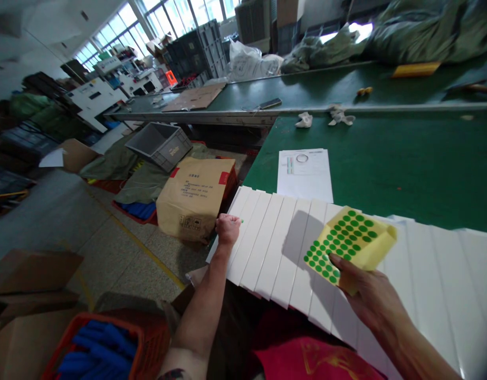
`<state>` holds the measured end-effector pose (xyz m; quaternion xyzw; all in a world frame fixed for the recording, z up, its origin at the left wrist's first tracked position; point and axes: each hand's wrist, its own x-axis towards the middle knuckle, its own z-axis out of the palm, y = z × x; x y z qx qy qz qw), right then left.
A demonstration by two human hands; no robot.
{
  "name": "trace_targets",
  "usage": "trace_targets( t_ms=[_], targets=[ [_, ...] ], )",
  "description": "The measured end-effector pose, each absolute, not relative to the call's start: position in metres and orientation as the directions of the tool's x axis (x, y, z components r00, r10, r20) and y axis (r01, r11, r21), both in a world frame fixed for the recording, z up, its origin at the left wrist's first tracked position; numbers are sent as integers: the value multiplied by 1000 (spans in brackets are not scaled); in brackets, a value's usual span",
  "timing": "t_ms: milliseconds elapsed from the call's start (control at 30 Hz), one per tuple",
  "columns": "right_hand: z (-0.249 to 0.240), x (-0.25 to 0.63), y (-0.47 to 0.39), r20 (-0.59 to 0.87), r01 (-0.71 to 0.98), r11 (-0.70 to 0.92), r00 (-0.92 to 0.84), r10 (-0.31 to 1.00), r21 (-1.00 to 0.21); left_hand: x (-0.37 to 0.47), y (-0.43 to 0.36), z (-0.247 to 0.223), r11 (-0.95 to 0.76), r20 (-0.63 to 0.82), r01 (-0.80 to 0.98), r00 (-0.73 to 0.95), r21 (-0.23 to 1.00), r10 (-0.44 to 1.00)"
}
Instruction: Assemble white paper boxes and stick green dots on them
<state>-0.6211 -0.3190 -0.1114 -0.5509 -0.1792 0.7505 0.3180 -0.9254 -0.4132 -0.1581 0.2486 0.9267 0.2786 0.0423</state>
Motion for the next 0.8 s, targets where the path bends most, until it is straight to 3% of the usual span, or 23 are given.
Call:
trace_targets(
  t_ms=[300, 500, 600, 700, 800],
  targets=[
    [-105, -628, -322, -700, -284, -733, -224, 678, -619, -922, -412, -169, 728, 143, 539, -833, 424, 534],
    [-101, -632, -324, -688, -307, -726, -241, 684, -615, -889, -411, -142, 699, 236, 600, -799, 390, 554],
    [-102, -634, -324, -674, -307, -717, -250, 695, -625, -851, -403, -125, 479, 165, 668, -663, 569, 730],
    [-102, -636, -324, -661, -286, -714, -271, 700, -638, -813, -393, -113, 243, 97, 536, -529, 809, 843],
    [-99, -637, -325, -652, -262, -708, -276, 706, -656, -793, -385, -108, 184, 45, 399, -500, 898, 865]
  ],
)
